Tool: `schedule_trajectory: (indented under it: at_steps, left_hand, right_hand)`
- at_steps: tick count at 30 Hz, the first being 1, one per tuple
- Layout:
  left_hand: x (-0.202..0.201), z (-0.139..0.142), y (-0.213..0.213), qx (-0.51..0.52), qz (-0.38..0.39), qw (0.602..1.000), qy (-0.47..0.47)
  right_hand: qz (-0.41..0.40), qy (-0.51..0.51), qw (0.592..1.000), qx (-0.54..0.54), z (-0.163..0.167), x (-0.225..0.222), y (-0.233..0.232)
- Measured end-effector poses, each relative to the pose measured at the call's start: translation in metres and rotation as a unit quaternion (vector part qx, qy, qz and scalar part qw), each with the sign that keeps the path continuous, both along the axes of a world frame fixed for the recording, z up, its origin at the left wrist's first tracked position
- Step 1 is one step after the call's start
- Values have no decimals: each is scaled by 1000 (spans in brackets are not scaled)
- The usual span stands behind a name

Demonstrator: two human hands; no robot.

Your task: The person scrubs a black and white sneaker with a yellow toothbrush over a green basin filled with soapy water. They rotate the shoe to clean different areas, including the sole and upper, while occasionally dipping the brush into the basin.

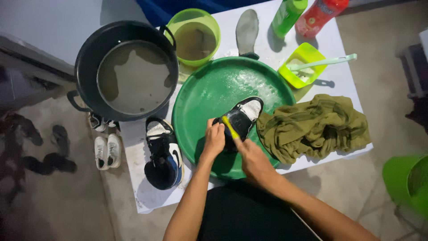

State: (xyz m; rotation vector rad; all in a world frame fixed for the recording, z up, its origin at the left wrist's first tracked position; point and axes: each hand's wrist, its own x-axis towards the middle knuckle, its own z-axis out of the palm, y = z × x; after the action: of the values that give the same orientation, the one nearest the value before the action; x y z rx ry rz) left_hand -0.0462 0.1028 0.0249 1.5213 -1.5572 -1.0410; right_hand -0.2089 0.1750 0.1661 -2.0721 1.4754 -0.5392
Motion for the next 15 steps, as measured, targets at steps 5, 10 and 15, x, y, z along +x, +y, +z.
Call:
schedule_trajectory:
  at_steps: [5, 10, 15]
  left_hand:
    - [-4, -5, 3, -44, 24, 997, -62]
    - [-6, -13, 2, -29, 40, 999, -20]
    - [-1, -17, 0, -1, 67, 997, 39]
  right_hand:
    - [23, -5, 1000, -2, -3, -1, 4]
    - [-33, 22, 999, -26, -22, -3, -2]
    - [0, 1, 999, -43, -30, -7, 1]
